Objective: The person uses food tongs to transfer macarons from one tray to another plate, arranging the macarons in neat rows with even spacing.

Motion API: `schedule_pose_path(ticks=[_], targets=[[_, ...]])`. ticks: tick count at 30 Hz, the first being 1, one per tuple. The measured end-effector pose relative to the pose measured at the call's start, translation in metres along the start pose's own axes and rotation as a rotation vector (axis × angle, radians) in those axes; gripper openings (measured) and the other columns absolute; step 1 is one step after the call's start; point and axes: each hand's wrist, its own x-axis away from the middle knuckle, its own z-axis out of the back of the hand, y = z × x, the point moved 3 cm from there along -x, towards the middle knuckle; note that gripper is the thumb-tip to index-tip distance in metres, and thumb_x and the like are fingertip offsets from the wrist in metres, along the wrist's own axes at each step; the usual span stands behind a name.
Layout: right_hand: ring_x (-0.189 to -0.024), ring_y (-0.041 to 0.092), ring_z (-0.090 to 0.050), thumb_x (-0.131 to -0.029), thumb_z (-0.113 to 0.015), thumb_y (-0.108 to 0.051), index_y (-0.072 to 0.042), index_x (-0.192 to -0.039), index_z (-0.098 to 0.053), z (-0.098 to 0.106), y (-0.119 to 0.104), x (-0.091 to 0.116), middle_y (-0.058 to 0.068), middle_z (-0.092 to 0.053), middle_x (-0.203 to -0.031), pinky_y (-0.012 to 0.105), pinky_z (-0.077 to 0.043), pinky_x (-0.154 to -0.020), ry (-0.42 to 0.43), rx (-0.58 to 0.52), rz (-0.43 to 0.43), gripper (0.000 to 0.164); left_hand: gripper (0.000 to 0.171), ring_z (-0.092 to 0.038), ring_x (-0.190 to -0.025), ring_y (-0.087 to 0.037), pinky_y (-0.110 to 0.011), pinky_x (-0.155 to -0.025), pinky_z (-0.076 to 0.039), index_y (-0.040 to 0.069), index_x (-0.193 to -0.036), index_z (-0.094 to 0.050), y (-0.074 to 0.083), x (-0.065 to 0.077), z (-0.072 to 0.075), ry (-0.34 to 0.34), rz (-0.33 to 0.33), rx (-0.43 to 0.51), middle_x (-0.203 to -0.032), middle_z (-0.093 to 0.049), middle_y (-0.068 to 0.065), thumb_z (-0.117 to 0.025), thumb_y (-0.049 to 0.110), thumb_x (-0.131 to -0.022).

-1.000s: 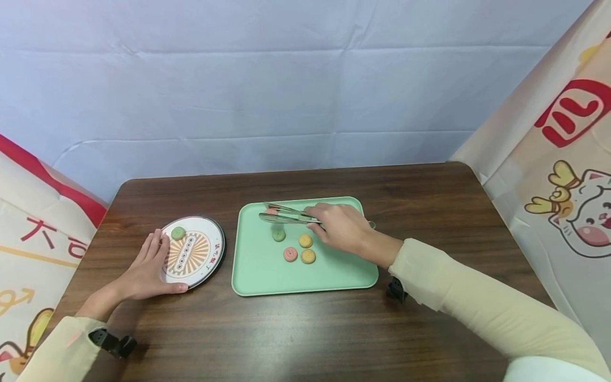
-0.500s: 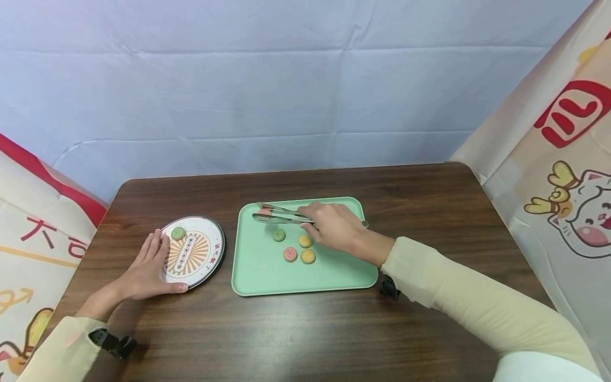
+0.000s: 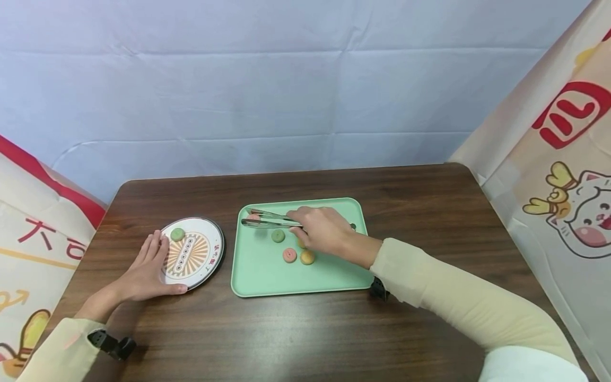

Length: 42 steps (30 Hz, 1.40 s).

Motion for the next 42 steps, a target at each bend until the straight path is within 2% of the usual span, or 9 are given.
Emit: schedule_pose_path(ticks=[5,12,20,24,30,42], targets=[[-0.074,0.012,-0.068,-0.101,-0.067,-0.025,-0.009,-0.133,-0.067,-0.003,-0.003,-0.003,0.006,-0.072,-0.117,0.031,-0.053,-0.060,-0.010,-0.006,0.000,0.036,0.143,0.013,-0.152,-0.047,-0.068,-0.117,-0.010,-0.017,-0.155,-0.004,0.002,0.000,0.001,0.017,-0.006,0.002,-0.164,0.012,-0.034,-0.082,0.067,-0.069],[-0.075,0.012,-0.068,-0.100,-0.068,-0.025,-0.009,-0.132,-0.068,-0.008,-0.009,-0.006,0.005,-0.073,-0.116,0.030,-0.054,-0.062,0.001,-0.019,0.014,0.036,0.146,0.018,-0.152,-0.044,-0.067,-0.118,-0.008,-0.014,-0.156,0.001,-0.005,-0.004,-0.002,-0.037,0.026,-0.017,-0.164,0.019,-0.029,-0.079,0.072,-0.070],[-0.079,0.014,-0.070,-0.100,-0.068,-0.024,-0.008,-0.132,-0.068,-0.015,-0.015,-0.012,0.005,-0.073,-0.115,0.031,-0.055,-0.063,-0.002,-0.036,0.030,0.036,0.148,0.020,-0.151,-0.044,-0.068,-0.118,-0.007,-0.014,-0.156,0.003,-0.005,-0.004,-0.002,-0.048,0.028,-0.015,-0.164,0.021,-0.029,-0.078,0.074,-0.069],[-0.082,0.014,-0.070,-0.099,-0.069,-0.025,-0.009,-0.132,-0.068,-0.017,-0.018,-0.014,0.005,-0.073,-0.114,0.032,-0.054,-0.063,-0.009,-0.036,0.028,0.036,0.146,0.018,-0.152,-0.044,-0.067,-0.118,-0.007,-0.014,-0.156,0.002,-0.005,-0.003,-0.002,-0.037,0.025,-0.013,-0.164,0.019,-0.029,-0.078,0.073,-0.070],[-0.080,0.013,-0.069,-0.099,-0.068,-0.027,-0.011,-0.132,-0.068,-0.019,-0.020,-0.017,0.003,-0.072,-0.111,0.031,-0.053,-0.062,-0.022,-0.040,0.015,0.036,0.143,0.015,-0.151,-0.047,-0.066,-0.118,-0.007,-0.016,-0.155,-0.001,-0.001,0.000,-0.001,0.008,-0.022,0.008,-0.163,0.015,-0.034,-0.079,0.070,-0.072],[-0.076,0.010,-0.065,-0.102,-0.064,-0.028,-0.011,-0.133,-0.067,-0.025,-0.024,-0.025,0.002,-0.071,-0.110,0.031,-0.053,-0.064,-0.046,-0.059,0.022,0.035,0.144,0.015,-0.152,-0.047,-0.069,-0.117,-0.009,-0.016,-0.155,-0.002,0.000,-0.001,0.000,0.000,0.001,0.003,-0.164,0.015,-0.032,-0.081,0.069,-0.070]])
